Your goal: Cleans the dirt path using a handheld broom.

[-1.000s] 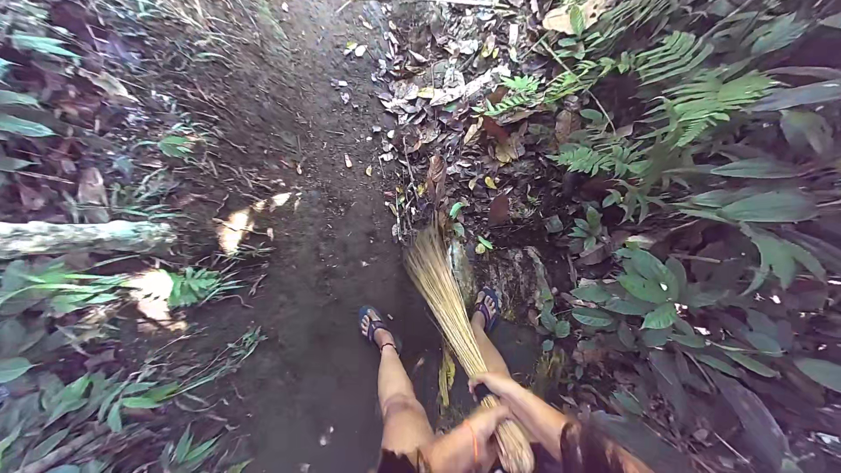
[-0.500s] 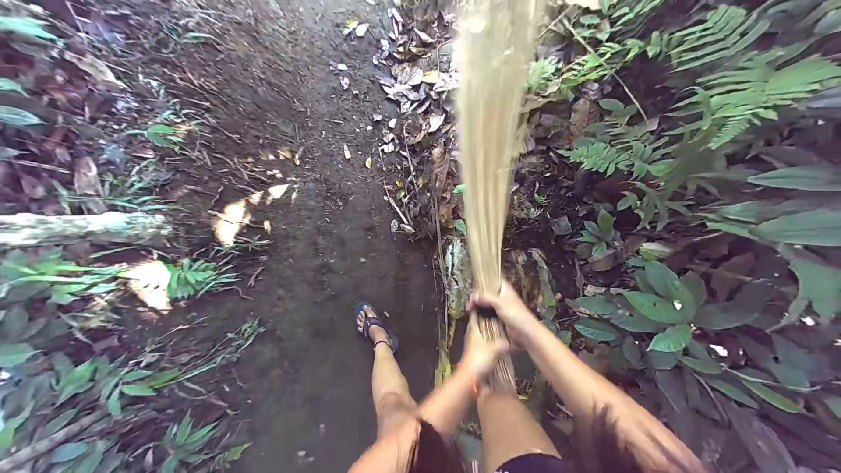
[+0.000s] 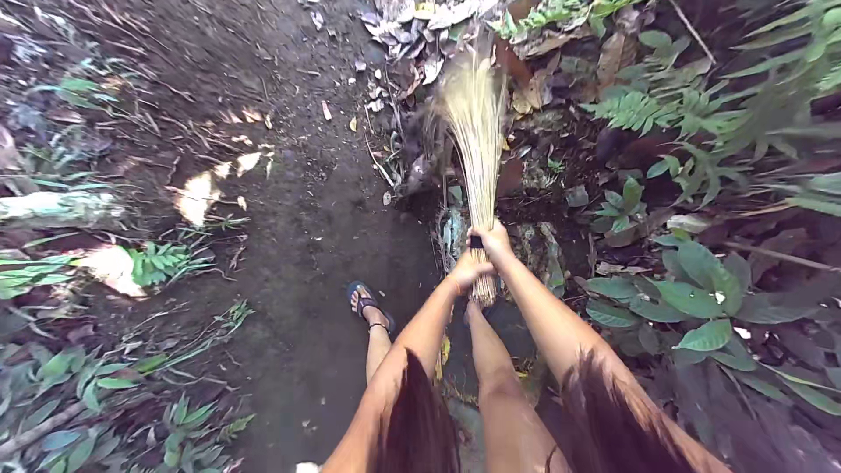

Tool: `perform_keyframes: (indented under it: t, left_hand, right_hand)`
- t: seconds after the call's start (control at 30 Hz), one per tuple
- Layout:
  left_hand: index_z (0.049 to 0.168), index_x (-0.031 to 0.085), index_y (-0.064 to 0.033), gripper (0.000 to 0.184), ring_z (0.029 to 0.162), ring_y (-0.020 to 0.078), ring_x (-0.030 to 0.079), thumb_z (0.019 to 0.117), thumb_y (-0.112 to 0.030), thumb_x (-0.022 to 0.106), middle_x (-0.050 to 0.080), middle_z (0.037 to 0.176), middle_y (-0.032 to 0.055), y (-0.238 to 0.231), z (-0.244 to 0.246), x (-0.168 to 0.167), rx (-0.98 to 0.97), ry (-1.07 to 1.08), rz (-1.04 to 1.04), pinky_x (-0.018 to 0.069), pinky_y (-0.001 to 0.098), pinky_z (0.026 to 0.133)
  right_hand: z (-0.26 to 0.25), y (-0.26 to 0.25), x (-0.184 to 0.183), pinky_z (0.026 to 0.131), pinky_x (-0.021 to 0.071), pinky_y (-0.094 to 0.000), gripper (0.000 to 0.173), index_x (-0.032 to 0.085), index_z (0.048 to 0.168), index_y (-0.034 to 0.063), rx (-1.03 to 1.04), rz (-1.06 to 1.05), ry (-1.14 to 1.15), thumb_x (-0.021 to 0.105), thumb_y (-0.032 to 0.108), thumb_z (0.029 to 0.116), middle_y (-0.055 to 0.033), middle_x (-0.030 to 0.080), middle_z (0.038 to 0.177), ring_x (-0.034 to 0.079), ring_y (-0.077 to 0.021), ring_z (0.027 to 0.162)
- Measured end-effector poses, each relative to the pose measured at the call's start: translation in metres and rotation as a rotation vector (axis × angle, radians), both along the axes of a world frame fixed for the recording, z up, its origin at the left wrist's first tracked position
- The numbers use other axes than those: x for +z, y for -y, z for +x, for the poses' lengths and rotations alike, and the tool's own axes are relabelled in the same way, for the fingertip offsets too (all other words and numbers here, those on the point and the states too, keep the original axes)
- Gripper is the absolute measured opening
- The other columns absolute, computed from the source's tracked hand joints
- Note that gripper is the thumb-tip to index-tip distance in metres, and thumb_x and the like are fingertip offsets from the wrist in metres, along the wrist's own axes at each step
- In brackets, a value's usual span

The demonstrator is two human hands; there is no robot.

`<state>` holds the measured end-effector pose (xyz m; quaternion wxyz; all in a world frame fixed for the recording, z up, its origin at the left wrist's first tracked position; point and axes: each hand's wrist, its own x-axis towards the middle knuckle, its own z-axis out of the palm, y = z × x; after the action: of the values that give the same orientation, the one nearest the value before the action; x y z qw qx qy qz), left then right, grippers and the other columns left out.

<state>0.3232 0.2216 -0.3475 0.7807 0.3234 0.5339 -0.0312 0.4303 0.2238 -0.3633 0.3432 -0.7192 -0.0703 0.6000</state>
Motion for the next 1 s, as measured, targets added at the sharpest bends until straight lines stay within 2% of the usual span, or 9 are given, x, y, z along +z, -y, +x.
perform_keyframes:
  t: [0.1,0.17,0.23,0.33,0.47,0.57,0.73,0.87,1.0]
  left_hand:
    - [0.158,0.025,-0.0007,0.098,0.117,0.0328,0.063,0.0770,-0.003,0.080,0.059,0.132,0.0270,0.001,-0.017,0.008,-0.023,-0.008,0.158,0.0516,0.0493,0.102]
    - [0.160,0.014,0.0014,0.113,0.126,0.0326,0.059,0.0711,-0.007,0.082,0.053,0.141,0.0287,0.043,-0.023,0.060,0.055,-0.037,0.128,0.0488,0.0474,0.107]
    - [0.159,0.009,0.0040,0.113,0.127,0.0296,0.058,0.0731,-0.005,0.082,0.049,0.144,0.0293,0.116,-0.020,0.135,0.279,-0.101,0.010,0.0489,0.0433,0.107]
    - [0.150,0.025,0.0115,0.095,0.115,0.0286,0.062,0.0773,-0.004,0.083,0.056,0.131,0.0297,0.212,-0.012,0.208,0.497,-0.287,-0.182,0.0536,0.0416,0.099]
    - [0.135,0.050,-0.0018,0.043,0.100,0.0208,0.062,0.0991,-0.021,0.064,0.063,0.114,0.0140,0.191,0.003,0.153,0.315,-0.265,-0.504,0.0529,0.0415,0.089]
    - [0.140,0.046,0.0014,0.045,0.091,0.0181,0.067,0.0991,-0.011,0.061,0.067,0.108,0.0137,0.088,0.004,0.041,0.095,0.047,-0.343,0.0567,0.0387,0.085]
    - [0.138,0.045,0.0030,0.046,0.083,0.0179,0.068,0.0953,-0.006,0.061,0.067,0.100,0.0139,-0.010,-0.003,-0.010,0.083,0.098,-0.128,0.0583,0.0374,0.081]
    - [0.152,0.024,0.0033,0.088,0.096,0.0220,0.068,0.0785,-0.002,0.072,0.065,0.115,0.0195,0.062,-0.038,0.019,0.243,0.000,-0.056,0.0583,0.0400,0.087]
    - [0.156,0.015,0.0051,0.097,0.112,0.0247,0.064,0.0806,0.000,0.076,0.059,0.130,0.0251,0.163,-0.039,0.155,0.333,-0.206,-0.227,0.0535,0.0414,0.100]
  right_hand:
    - [-0.008,-0.006,0.033,0.077,0.0598,-0.0424,0.067,0.037,0.148,0.0057,-0.027,0.125,0.042,0.071,0.012,0.0910,-0.0145,0.067,0.105,0.069,-0.0215,0.083]
    - [-0.008,0.020,0.083,0.084,0.0595,-0.0430,0.071,0.038,0.148,0.0003,0.067,0.048,-0.039,0.076,0.010,0.0886,-0.0186,0.066,0.112,0.069,-0.0235,0.093]
    - [-0.014,0.071,0.135,0.081,0.0599,-0.0384,0.066,0.042,0.143,-0.0025,0.207,-0.124,-0.230,0.073,0.006,0.0863,-0.0145,0.067,0.106,0.068,-0.0190,0.089]
    - [-0.030,0.152,0.170,0.067,0.0583,-0.0335,0.040,0.047,0.130,-0.0001,0.311,-0.460,-0.626,0.061,-0.001,0.0924,-0.0076,0.065,0.082,0.066,-0.0157,0.068]
    - [-0.014,0.172,0.102,0.055,0.0539,-0.0285,0.004,0.057,0.099,0.0037,0.135,-0.604,-0.617,0.054,0.005,0.0975,-0.0036,0.061,0.069,0.060,-0.0123,0.057]
    - [0.011,0.082,0.031,0.065,0.0563,-0.0332,0.021,0.059,0.114,-0.0035,0.007,-0.352,-0.250,0.060,0.009,0.0977,-0.0083,0.066,0.079,0.064,-0.0152,0.067]
    - [0.004,-0.022,-0.006,0.065,0.0598,-0.0341,0.034,0.051,0.130,0.0012,-0.074,-0.109,-0.149,0.061,0.013,0.1003,-0.0089,0.066,0.087,0.066,-0.0158,0.066]
    - [-0.029,0.031,0.015,0.070,0.0612,-0.0374,0.056,0.037,0.143,-0.0012,0.013,-0.024,-0.229,0.066,0.005,0.0954,-0.0135,0.067,0.089,0.068,-0.0198,0.071]
    - [-0.039,0.127,0.122,0.073,0.0600,-0.0370,0.056,0.043,0.139,-0.0024,0.194,-0.265,-0.439,0.068,0.004,0.0892,-0.0115,0.068,0.089,0.068,-0.0183,0.075]
